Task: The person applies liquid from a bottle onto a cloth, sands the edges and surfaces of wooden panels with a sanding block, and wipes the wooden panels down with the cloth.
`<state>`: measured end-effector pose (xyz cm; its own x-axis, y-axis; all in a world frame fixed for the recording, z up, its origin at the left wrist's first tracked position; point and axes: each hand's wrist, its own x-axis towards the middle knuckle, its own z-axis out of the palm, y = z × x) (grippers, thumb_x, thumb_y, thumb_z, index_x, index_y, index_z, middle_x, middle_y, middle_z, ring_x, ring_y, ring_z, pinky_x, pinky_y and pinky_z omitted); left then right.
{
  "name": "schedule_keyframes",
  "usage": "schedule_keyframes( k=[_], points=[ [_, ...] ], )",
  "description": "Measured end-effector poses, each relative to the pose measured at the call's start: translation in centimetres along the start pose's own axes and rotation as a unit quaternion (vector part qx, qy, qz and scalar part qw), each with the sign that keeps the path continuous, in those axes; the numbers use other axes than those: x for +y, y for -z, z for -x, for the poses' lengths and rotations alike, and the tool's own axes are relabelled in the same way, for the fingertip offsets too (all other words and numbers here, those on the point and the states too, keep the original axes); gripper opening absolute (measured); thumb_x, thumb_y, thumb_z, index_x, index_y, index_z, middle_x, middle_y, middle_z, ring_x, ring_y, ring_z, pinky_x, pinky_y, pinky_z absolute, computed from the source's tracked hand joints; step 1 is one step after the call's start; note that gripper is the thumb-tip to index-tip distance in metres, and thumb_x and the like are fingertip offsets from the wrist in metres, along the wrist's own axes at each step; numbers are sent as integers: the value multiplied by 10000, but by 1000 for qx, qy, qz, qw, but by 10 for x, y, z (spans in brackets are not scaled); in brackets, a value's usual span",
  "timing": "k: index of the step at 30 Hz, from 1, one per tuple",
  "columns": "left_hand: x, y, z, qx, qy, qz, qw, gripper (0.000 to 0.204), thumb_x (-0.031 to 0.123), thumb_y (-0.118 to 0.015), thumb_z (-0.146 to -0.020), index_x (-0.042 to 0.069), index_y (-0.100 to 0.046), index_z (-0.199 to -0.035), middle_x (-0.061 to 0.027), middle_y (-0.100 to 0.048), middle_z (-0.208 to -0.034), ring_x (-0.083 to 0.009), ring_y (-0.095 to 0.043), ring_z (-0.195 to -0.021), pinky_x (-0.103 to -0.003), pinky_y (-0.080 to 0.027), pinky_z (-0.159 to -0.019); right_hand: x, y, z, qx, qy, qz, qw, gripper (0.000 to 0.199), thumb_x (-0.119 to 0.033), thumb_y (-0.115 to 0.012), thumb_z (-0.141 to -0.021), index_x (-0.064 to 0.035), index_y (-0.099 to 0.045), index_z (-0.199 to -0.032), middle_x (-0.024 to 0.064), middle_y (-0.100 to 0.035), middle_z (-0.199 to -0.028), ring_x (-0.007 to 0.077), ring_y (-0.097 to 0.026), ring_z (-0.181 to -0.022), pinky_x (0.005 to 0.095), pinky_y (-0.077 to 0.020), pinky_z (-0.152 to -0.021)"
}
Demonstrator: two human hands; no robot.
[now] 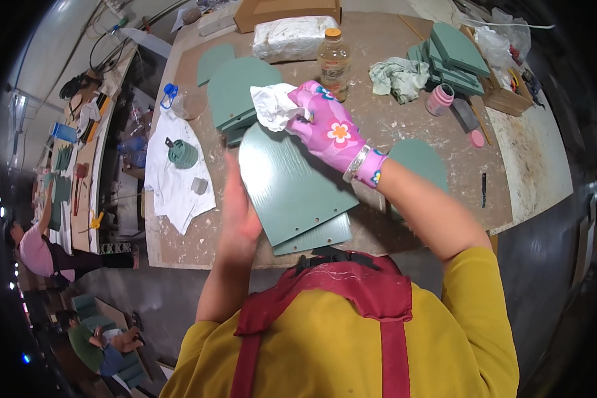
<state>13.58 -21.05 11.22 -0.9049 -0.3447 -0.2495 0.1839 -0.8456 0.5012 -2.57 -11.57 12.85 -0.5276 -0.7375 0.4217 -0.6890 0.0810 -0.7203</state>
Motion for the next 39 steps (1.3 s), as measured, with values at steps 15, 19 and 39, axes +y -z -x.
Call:
schedule_keyframes(
  k=[15, 19, 39],
  points=[
    [-9, -17, -38, -73, -184, -519, 832, 882, 340, -795, -743, 12, -314, -1406, -185, -450, -1338, -281, -446, -1233, -395, -372, -1029, 27, 5, 37, -72, -186, -741, 642, 411, -263, -454, -979, -85, -431, -1350, 61, -542, -1253, 190, -553, -1127, 332, -472, -942],
    [9, -1, -27, -4, -49, -377, 925, 548, 94, -689, -841, -3, -426, -1313, -121, -590, -1156, -202, -595, -1019, -313, -505, -860, 36, 33, 27, 158, -230, -702, 655, 317, -216, -491, -964, -57, -505, -1237, 91, -612, -1125, 210, -626, -1000, 343, -527, -866],
    [5, 4, -6, 78, -136, -248, 956, 370, 6, -558, -891, 10, -450, -1245, -83, -589, -1120, -153, -579, -999, -286, -474, -863, 11, 23, -8, 75, 2, 157, 985, 296, -127, -610, -803, -46, -617, -1087, 161, -596, -1013, 338, -613, -921, 405, -496, -818]
  ],
)
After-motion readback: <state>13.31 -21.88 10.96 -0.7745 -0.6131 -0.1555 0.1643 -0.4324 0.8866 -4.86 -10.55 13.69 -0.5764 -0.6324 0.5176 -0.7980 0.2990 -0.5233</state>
